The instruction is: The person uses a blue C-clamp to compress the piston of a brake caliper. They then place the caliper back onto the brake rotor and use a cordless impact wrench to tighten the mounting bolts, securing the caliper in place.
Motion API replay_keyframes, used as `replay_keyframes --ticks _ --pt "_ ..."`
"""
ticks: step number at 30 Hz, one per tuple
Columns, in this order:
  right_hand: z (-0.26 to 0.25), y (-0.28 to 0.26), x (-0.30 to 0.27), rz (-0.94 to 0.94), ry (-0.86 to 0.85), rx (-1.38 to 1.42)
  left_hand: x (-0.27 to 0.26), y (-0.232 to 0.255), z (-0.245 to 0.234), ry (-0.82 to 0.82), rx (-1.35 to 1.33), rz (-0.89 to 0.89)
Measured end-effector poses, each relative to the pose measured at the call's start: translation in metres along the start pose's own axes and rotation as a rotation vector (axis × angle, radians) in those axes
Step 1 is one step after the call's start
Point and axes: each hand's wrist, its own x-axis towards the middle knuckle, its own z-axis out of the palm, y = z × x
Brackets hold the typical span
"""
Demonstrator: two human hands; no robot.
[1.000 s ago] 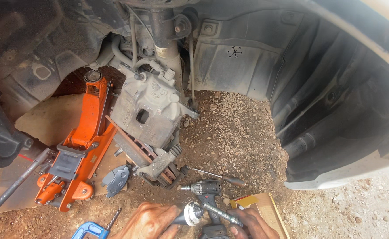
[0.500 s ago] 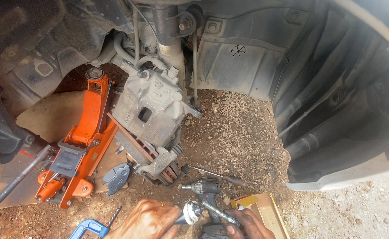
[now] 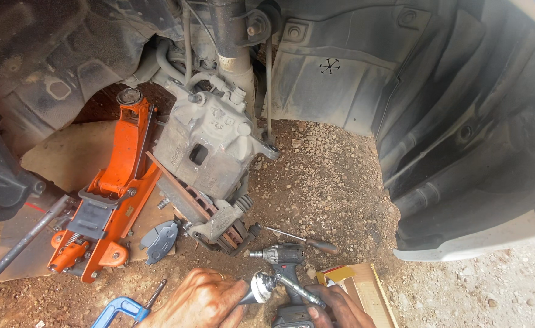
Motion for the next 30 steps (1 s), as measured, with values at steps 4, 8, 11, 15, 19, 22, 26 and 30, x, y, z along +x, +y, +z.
replay_keyframes --ticks 4,8,11,15,19,22,26,30 --pt "-0.001 0.003 0.0 0.037 -0.059 -0.083 0.001 0.001 -0.002 -0.011 0.039 0.006" --pt "0.002 0.003 -0.002 0.011 -0.037 -0.061 -0.001 0.0 0.001 -0.034 0.041 -0.011" --pt "0.006 0.002 -0.001 0.012 -0.015 -0.055 0.001 0.001 -0.001 0.021 0.063 0.015" --pt "0.007 -0.005 -0.002 -0.066 0.056 -0.03 -0.001 -0.001 0.002 -0.027 0.052 -0.02" --pt "0.0 -0.01 -0.004 0.087 -0.051 0.044 0.001 0.003 -0.002 0.003 0.094 -0.048" --pt "0.006 0.003 -0.008 0.275 -0.118 0.679 0.005 0.009 -0.012 -0.093 -0.044 -0.247" --pt "0.002 0.01 -0.001 0.287 -0.062 0.947 0.022 0.021 -0.027 -0.073 -0.259 -0.308" --pt "0.004 -0.025 0.006 0.194 0.129 0.891 0.013 0.011 0.001 -0.13 -0.455 -0.434"
